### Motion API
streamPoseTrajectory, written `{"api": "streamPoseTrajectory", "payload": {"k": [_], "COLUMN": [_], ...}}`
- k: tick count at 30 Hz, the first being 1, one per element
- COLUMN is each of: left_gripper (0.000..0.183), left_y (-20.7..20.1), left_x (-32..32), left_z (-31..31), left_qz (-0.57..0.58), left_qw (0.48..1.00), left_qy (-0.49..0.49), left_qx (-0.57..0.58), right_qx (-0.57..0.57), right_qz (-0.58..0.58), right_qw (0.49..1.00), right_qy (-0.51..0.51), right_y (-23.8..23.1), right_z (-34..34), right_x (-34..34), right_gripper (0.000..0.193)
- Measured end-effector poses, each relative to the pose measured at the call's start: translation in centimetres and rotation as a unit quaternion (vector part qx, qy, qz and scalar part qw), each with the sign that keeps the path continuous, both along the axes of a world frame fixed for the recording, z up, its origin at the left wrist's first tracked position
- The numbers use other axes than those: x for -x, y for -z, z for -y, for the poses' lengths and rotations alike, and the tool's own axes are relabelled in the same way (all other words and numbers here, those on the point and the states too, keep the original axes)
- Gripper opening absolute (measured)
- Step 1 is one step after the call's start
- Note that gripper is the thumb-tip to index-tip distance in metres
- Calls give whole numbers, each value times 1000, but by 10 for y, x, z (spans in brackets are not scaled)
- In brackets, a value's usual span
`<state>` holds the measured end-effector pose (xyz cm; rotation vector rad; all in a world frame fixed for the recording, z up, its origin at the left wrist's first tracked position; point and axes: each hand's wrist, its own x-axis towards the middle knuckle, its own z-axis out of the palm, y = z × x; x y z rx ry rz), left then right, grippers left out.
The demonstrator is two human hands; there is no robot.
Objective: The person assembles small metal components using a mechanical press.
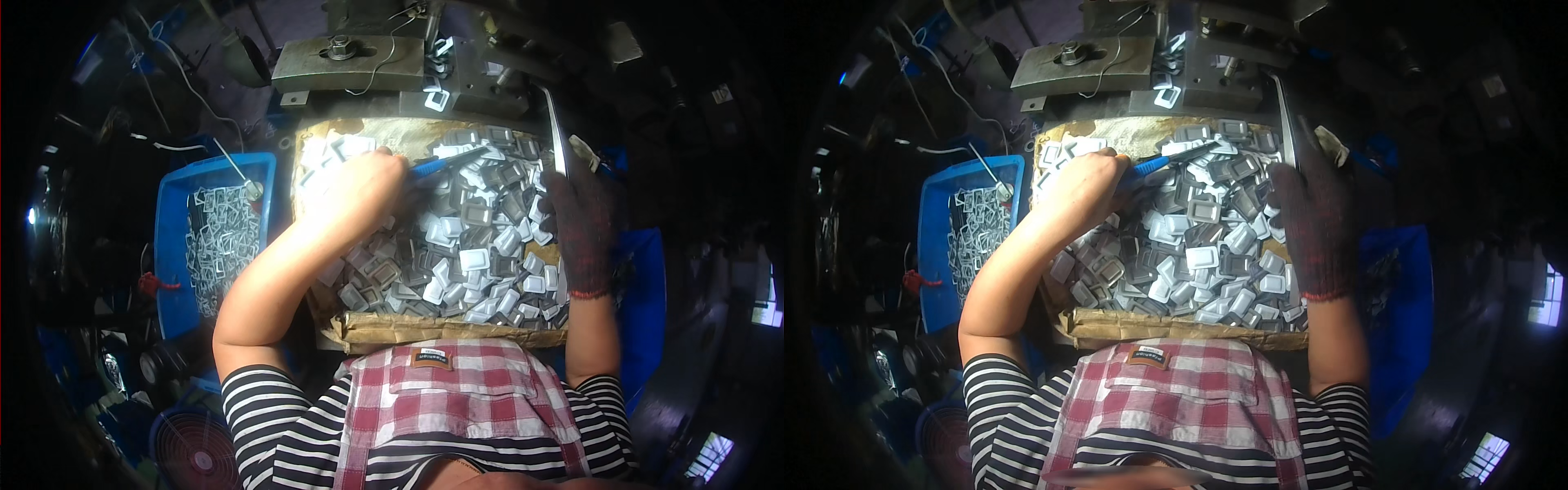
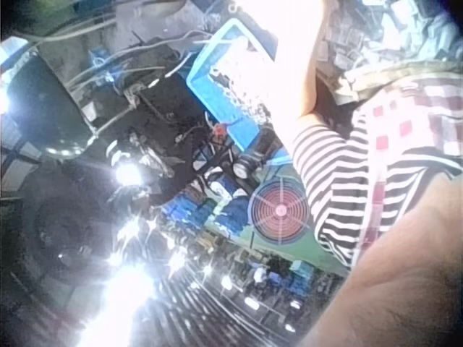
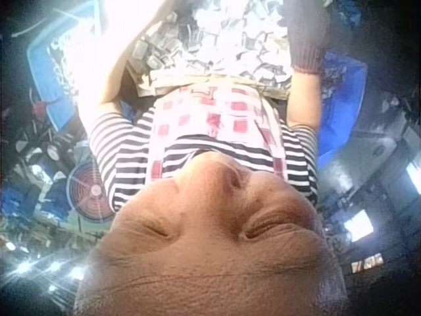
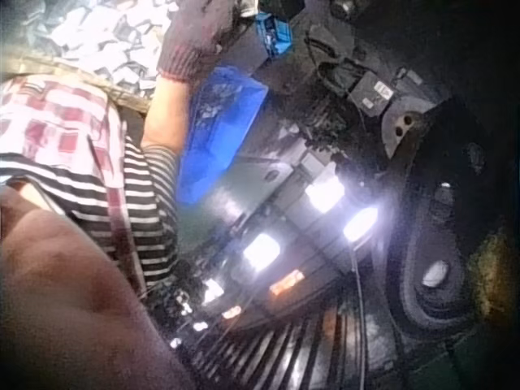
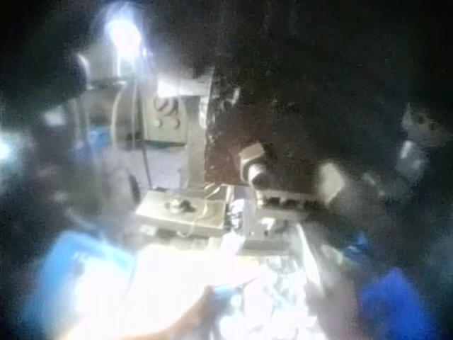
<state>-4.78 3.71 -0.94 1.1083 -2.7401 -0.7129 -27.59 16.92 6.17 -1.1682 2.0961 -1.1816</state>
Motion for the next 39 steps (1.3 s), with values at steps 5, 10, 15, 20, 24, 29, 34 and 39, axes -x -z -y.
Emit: {"api": "streamPoseTrajectory", "payload": {"k": [5, 10, 15, 20, 24, 29, 34, 39], "left_gripper": [23, 32, 34, 32, 33, 34, 30, 28], "left_y": [7, 32, 28, 16, 16, 11, -15, -59], "left_x": [0, -18, -10, -13, -12, 0, 12, 58], "left_z": [11, 41, 35, 27, 26, 25, 62, 89], "left_qz": [-30, -263, -358, -426, -442, -406, -79, 31], "left_qw": [991, 912, 838, 762, 750, 781, 991, 984], "left_qy": [-120, -247, -229, -209, -210, -192, -95, -7], "left_qx": [41, -193, -344, -440, -446, -433, 44, 174], "right_qx": [-31, -89, -80, -102, -91, -76, -72, 27], "right_qz": [37, 198, 205, 203, 199, 177, 79, 3], "right_qw": [999, 973, 961, 965, 967, 976, 994, 1000], "right_qy": [-9, -84, -165, -132, -132, -106, 8, 9], "right_y": [10, 9, 20, 15, 10, 21, 2, -6], "right_z": [-31, -38, -38, -39, -35, -39, -32, -15], "right_x": [-17, -50, -59, -65, -68, -56, -28, -5], "right_gripper": [44, 40, 40, 39, 41, 41, 46, 49]}}
